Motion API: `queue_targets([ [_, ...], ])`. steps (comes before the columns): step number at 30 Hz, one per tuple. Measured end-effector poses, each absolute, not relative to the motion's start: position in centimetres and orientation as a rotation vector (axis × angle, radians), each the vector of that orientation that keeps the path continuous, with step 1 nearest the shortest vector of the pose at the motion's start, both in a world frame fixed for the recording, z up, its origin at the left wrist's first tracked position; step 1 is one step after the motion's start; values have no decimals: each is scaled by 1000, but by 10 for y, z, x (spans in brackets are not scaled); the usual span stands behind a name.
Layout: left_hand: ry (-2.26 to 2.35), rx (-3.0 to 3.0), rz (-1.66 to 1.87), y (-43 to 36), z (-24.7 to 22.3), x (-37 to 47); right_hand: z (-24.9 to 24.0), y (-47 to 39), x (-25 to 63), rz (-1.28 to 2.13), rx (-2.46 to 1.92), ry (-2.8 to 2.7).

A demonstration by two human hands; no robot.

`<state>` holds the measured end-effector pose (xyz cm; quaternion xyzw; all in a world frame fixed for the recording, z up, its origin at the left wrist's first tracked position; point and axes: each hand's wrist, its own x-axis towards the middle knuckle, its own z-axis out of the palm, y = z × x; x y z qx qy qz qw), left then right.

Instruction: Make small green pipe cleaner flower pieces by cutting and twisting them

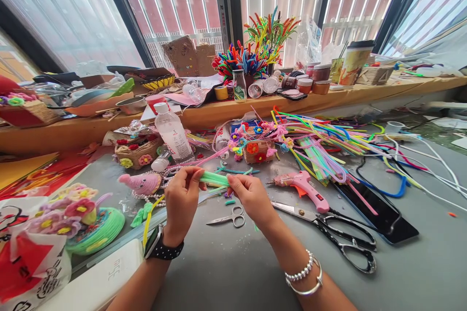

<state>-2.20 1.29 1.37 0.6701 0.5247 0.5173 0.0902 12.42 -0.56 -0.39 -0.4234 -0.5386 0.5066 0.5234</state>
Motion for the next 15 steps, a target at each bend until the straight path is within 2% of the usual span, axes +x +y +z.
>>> queue_targets([
  [15, 1486, 1726, 1524, 11, 18, -18, -3, -6, 122, 1270, -995, -1216],
])
